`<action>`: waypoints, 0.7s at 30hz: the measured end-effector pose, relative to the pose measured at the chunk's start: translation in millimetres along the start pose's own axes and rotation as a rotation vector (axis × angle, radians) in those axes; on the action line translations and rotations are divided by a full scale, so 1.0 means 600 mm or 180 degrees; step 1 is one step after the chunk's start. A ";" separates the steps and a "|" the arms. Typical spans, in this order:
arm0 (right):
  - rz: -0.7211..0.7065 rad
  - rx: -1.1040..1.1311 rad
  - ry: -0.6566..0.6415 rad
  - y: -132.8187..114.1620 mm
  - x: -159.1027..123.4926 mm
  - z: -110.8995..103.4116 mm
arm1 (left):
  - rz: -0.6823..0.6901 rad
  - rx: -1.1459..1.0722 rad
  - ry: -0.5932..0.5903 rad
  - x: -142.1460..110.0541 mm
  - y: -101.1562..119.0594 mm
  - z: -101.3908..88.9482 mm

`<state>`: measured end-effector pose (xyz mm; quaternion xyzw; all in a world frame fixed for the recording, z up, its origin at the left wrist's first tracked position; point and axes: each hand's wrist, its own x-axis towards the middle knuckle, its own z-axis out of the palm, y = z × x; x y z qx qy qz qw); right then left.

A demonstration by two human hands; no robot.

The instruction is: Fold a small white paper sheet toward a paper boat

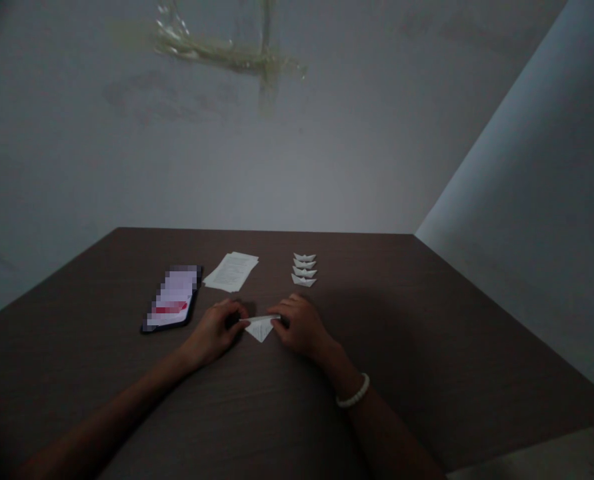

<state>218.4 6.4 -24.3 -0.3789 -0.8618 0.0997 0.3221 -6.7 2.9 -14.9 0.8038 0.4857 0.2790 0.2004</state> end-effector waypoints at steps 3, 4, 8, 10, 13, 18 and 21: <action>-0.0043 -0.0026 -0.0074 0.002 0.000 0.003 | 0.0012 0.0018 0.0054 0.000 -0.002 0.002; -0.0060 -0.0023 -0.0083 0.002 0.000 0.003 | 0.0027 0.0033 0.0062 0.000 -0.004 0.003; -0.0079 -0.0004 -0.0103 0.002 0.000 0.002 | 0.0169 0.0124 0.0126 -0.001 -0.009 0.008; -0.0091 0.0006 -0.0103 0.001 0.000 0.001 | 0.0218 0.0205 0.0148 -0.002 -0.012 0.010; -0.0106 0.0025 -0.0089 0.002 0.000 0.002 | 0.0310 0.0359 0.0094 -0.003 -0.011 0.011; -0.0104 0.0002 -0.0108 0.002 -0.001 0.004 | 0.0507 0.0624 0.0050 -0.004 -0.003 0.009; -0.0086 -0.0014 -0.0131 0.001 -0.001 0.002 | 0.0724 0.0762 0.0138 -0.009 0.003 0.008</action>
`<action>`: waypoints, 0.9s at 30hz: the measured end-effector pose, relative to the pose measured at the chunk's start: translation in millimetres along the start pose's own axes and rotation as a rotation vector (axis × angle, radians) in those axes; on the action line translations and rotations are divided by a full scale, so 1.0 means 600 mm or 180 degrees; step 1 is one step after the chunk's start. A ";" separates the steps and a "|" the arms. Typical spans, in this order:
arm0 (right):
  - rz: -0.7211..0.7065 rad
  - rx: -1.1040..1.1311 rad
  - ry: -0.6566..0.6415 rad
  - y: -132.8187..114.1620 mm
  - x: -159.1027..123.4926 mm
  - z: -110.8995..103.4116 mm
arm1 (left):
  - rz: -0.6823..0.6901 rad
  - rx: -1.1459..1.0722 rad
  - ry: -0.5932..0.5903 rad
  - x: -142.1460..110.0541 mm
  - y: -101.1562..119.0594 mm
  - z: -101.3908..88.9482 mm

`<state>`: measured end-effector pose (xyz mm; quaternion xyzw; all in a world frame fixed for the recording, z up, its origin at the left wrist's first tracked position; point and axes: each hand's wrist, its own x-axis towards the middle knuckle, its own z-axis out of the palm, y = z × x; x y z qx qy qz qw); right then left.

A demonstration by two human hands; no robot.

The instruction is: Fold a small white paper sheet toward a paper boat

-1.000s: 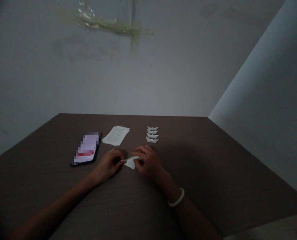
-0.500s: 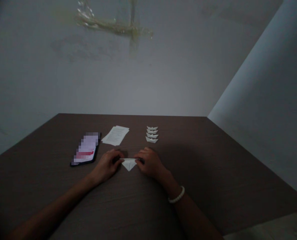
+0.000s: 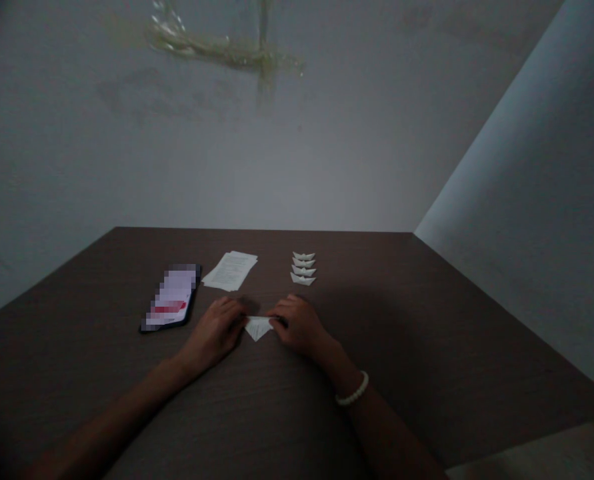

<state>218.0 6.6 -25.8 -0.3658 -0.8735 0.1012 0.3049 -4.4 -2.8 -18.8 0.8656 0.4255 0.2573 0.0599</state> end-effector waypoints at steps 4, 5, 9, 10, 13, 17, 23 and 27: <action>-0.0008 -0.0004 -0.0033 -0.001 0.001 -0.001 | 0.0320 0.0152 0.0069 -0.007 0.011 -0.007; -0.0006 -0.0002 -0.0024 -0.001 0.001 0.000 | 0.0411 0.0164 0.0003 -0.008 0.014 -0.009; 0.0057 0.0059 0.0049 0.000 0.001 0.003 | 0.0727 0.0042 -0.0341 -0.008 0.020 -0.014; 0.0106 0.0109 0.0073 0.000 0.001 0.004 | 0.0767 0.0017 -0.0389 -0.008 0.020 -0.014; 0.0350 0.0312 0.0164 -0.003 0.001 0.004 | 0.0808 0.0017 -0.0435 -0.008 0.019 -0.012; 0.0521 0.0490 0.0214 -0.007 0.002 0.005 | 0.0726 0.0057 -0.0421 -0.008 0.016 -0.009; 0.0424 0.0506 0.0225 -0.009 0.004 0.001 | 0.0658 0.0008 -0.0419 -0.007 0.019 -0.008; 0.0042 0.0447 0.0297 -0.015 0.003 -0.013 | 0.0542 0.0007 -0.0372 -0.007 0.016 -0.006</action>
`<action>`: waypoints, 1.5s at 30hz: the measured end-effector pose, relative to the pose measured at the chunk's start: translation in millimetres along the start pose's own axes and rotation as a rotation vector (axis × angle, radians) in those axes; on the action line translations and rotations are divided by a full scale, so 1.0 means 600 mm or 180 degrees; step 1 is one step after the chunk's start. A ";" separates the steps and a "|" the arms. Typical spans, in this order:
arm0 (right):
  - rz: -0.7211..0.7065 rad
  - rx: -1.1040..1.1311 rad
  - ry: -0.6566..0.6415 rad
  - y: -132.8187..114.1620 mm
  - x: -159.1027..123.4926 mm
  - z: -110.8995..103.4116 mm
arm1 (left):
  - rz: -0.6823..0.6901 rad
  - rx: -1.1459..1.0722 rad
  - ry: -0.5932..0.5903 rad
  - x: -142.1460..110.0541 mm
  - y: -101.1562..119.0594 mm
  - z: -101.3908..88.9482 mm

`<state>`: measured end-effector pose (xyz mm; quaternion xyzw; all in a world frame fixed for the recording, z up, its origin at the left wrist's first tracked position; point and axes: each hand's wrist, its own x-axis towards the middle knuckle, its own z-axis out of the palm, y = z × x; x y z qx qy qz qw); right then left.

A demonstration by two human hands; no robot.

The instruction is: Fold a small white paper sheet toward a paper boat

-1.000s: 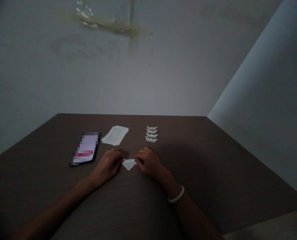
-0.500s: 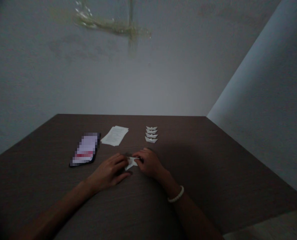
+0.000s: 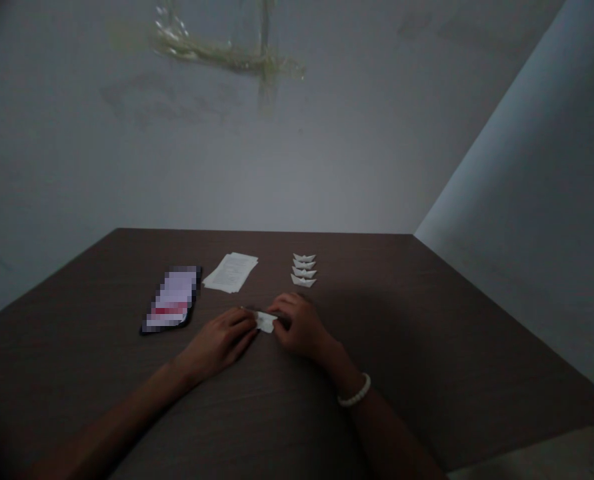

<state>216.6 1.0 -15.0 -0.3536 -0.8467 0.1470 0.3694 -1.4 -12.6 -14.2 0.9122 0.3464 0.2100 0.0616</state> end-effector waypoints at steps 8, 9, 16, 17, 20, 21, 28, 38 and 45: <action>-0.0160 -0.0405 -0.0332 -0.001 -0.004 -0.007 | -0.0104 0.0036 0.0146 -0.001 -0.006 0.004; -0.0158 -0.0468 -0.0334 0.001 -0.005 -0.006 | -0.0099 0.0048 0.0168 -0.001 -0.006 0.005; -0.0355 -0.0766 -0.0284 0.011 -0.004 0.001 | -0.0077 0.0141 0.0133 0.001 -0.003 0.000; -0.0391 -0.0799 -0.0268 0.012 -0.005 0.002 | -0.0064 0.0150 0.0132 0.001 -0.002 -0.001; -0.0474 -0.0848 -0.0218 0.015 -0.006 0.002 | -0.0004 0.0159 0.0120 0.001 -0.001 -0.001; -0.0486 -0.0849 -0.0227 0.015 -0.006 0.002 | 0.0011 0.0164 0.0099 0.001 -0.001 -0.002; -0.0221 -0.0776 -0.0412 0.005 -0.003 -0.002 | 0.0032 0.0271 -0.0082 0.002 0.006 -0.009; -0.0010 -0.0656 -0.0400 0.000 -0.001 0.002 | 0.0081 0.0260 -0.0170 0.003 0.011 -0.015; -0.0011 -0.0680 -0.0407 0.000 0.000 0.004 | 0.0091 0.0292 -0.0256 0.003 0.011 -0.016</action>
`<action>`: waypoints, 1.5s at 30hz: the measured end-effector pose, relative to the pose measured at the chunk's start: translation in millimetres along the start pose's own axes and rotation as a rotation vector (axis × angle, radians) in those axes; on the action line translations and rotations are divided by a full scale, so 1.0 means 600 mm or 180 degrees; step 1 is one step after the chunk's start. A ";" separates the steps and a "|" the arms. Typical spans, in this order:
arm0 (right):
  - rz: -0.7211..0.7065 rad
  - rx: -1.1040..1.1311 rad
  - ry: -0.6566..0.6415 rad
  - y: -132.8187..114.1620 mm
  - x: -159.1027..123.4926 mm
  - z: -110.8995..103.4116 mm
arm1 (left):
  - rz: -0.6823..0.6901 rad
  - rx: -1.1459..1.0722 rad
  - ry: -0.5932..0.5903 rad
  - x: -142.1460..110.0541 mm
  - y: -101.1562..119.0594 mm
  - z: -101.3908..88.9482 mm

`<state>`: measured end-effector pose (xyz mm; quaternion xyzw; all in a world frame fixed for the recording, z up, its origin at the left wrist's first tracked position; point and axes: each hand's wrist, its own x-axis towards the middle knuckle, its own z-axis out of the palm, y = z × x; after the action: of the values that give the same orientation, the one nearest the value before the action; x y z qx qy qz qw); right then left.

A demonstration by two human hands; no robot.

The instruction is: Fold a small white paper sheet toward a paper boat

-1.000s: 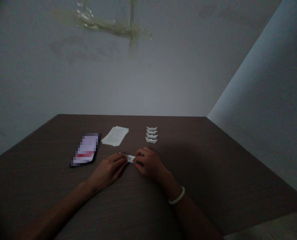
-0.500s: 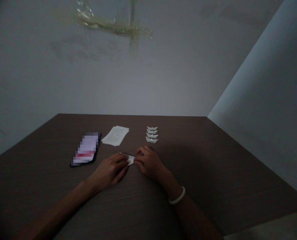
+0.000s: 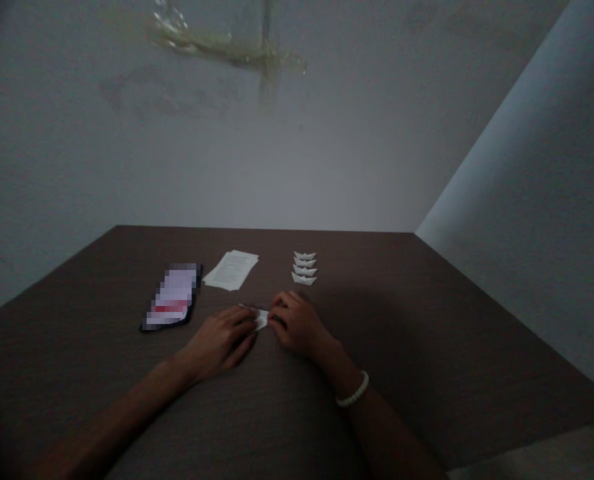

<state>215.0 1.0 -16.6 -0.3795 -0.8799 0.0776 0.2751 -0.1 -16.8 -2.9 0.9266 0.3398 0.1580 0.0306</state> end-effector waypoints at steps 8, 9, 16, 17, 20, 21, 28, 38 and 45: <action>-0.0033 -0.0092 0.0042 0.001 0.003 0.003 | 0.0098 0.0023 -0.0051 0.003 0.006 -0.009; -0.0014 -0.0100 0.0054 -0.001 0.004 0.002 | 0.0119 0.0025 -0.0073 0.003 0.006 -0.010; 0.0132 -0.0027 0.0123 -0.005 0.005 0.003 | 0.0230 0.0033 -0.0147 0.004 0.008 -0.013; 0.0137 -0.0029 0.0121 -0.005 0.005 0.003 | 0.0241 0.0029 -0.0140 0.004 0.008 -0.014; 0.0119 -0.0059 0.0106 -0.005 0.007 0.002 | 0.0234 0.0079 -0.0140 0.004 0.009 -0.014; 0.0111 -0.0071 0.0105 -0.005 0.007 0.002 | 0.0228 0.0104 -0.0158 0.004 0.009 -0.015; 0.0204 -0.0138 0.0194 -0.006 0.009 0.007 | 0.0173 0.0154 -0.0241 0.006 0.010 -0.012; 0.0293 -0.0009 0.0603 0.009 0.003 0.007 | 0.0071 0.0208 -0.0157 0.003 0.013 -0.009; 0.0419 -0.0010 0.0495 0.006 0.004 0.016 | 0.0054 0.0206 -0.0233 0.004 0.013 -0.010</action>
<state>210.8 6.0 -24.7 -0.4418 -0.8292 0.0644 0.3362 4.6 -21.8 5.0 0.9351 0.3356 0.1132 0.0117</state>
